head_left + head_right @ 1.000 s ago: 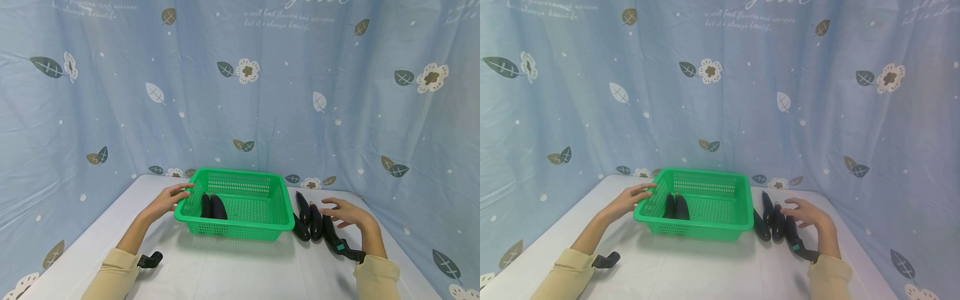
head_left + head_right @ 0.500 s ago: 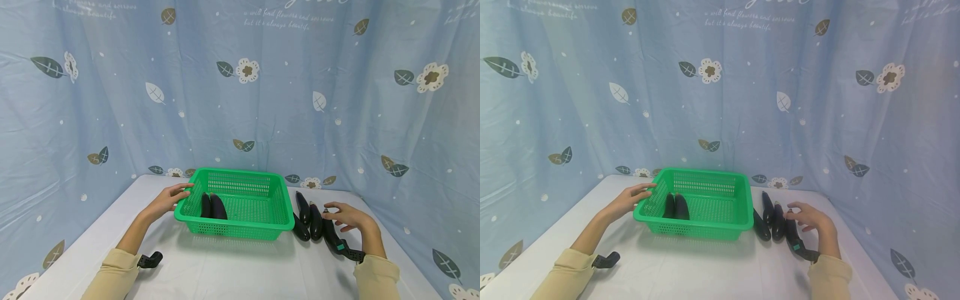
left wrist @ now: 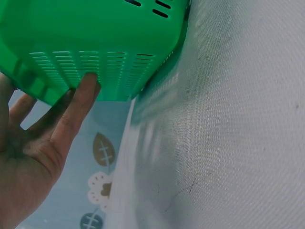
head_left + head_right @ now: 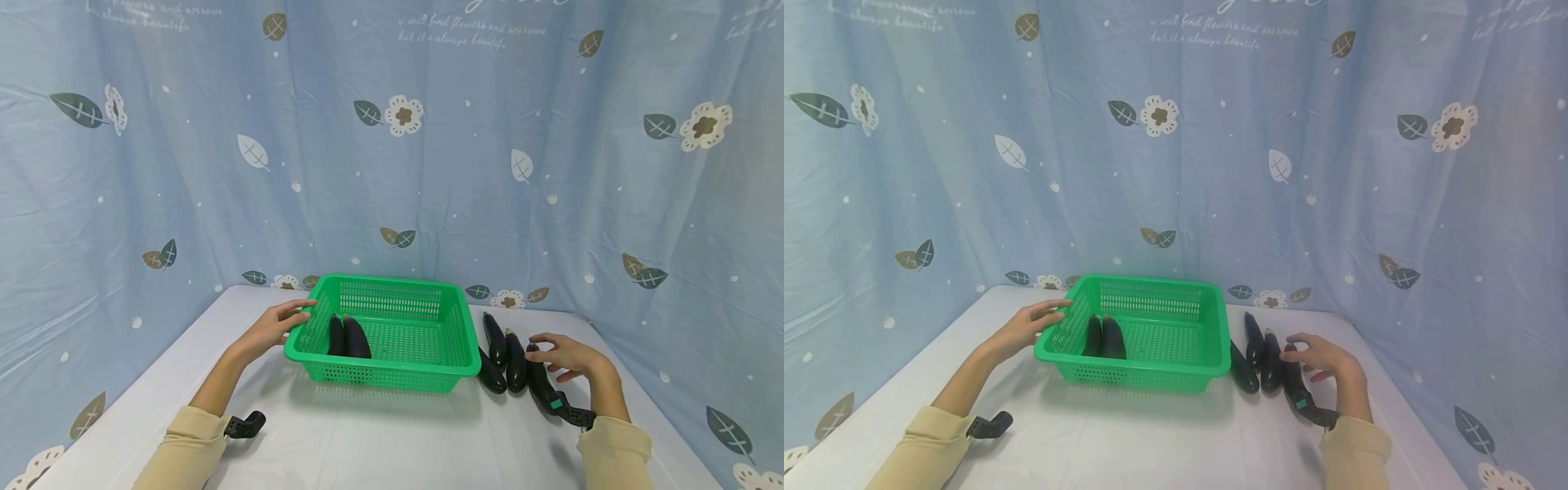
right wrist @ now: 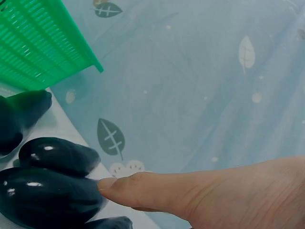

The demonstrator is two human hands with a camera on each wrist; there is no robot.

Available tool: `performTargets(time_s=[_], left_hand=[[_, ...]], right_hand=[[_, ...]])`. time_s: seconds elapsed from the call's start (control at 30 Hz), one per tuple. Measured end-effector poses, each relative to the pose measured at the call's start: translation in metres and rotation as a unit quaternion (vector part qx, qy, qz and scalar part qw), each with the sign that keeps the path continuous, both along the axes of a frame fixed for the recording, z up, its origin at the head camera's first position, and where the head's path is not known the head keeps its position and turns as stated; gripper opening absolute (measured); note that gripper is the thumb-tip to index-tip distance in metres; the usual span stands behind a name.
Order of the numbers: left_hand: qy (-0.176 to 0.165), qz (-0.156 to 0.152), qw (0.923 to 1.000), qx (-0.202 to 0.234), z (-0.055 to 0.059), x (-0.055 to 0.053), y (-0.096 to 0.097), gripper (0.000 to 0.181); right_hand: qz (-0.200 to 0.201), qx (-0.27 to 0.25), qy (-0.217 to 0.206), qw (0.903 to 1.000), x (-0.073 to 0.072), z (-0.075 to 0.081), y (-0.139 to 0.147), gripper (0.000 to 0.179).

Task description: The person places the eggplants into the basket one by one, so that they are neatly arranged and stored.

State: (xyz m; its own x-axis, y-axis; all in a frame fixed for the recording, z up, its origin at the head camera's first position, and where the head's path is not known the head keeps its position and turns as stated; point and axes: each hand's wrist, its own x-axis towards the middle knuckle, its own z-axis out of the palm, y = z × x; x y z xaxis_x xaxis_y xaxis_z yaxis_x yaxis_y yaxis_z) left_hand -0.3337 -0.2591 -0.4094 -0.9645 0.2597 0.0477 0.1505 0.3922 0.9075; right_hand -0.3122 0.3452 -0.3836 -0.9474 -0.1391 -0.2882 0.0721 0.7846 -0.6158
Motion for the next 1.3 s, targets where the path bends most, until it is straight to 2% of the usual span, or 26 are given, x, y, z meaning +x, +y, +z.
performTargets(time_s=[0.87,1.3], left_hand=[[0.005,-0.003,1.0,-0.001,0.0,0.0,0.0,0.057],[0.004,-0.004,1.0,0.0,-0.001,-0.001,-0.001,0.057]], right_hand=[[0.012,-0.013,-0.017,0.9997,-0.003,-0.012,0.006,0.076],[0.008,-0.018,-0.021,0.9996,-0.003,-0.013,0.005,0.078]])
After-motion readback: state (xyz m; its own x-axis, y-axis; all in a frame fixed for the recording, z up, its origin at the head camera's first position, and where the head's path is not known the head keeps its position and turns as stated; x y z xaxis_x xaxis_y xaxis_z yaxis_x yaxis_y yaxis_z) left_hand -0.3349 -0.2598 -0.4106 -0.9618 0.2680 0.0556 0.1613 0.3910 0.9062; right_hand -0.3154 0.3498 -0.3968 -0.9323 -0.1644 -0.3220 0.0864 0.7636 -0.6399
